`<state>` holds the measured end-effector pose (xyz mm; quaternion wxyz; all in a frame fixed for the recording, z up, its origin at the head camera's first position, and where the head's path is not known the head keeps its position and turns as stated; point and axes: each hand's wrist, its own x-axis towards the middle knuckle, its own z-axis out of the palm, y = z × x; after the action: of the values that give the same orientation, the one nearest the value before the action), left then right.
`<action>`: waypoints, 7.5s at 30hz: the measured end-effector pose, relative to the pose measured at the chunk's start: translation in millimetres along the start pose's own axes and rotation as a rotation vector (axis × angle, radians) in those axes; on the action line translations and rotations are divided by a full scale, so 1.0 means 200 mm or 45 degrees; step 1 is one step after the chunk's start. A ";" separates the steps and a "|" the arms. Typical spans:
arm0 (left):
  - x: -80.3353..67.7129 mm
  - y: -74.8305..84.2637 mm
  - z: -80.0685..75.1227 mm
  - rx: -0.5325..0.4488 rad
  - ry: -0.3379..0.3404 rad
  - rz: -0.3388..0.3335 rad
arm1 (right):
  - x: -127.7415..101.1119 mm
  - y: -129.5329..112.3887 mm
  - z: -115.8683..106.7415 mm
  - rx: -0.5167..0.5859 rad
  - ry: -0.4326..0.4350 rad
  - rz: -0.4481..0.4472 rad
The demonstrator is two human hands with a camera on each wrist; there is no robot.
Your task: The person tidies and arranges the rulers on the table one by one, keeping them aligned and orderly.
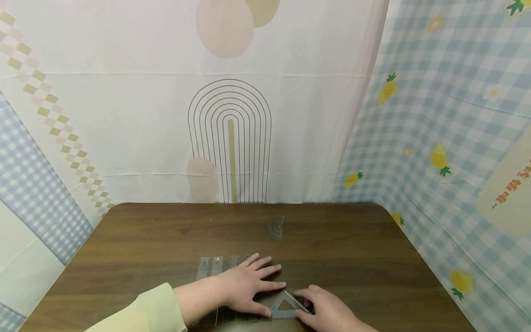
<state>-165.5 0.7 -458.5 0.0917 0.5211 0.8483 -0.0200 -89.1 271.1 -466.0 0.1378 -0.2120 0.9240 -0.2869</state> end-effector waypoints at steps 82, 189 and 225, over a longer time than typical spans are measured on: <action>0.51 -0.28 -0.02 -0.166 0.086 -1.149 | 1.01 0.26 -0.25 -0.323 0.401 0.231; 0.56 -0.30 0.02 -0.185 0.104 -1.126 | 1.07 0.31 -0.34 0.721 0.236 0.333; 0.52 -0.14 0.01 -0.022 0.155 -0.880 | 0.71 0.36 -0.29 0.984 0.322 0.294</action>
<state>-236.4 79.8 -481.3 0.0331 0.2026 0.9786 -0.0115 -257.5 285.3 -480.3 0.1238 -0.0029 0.7757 -0.6188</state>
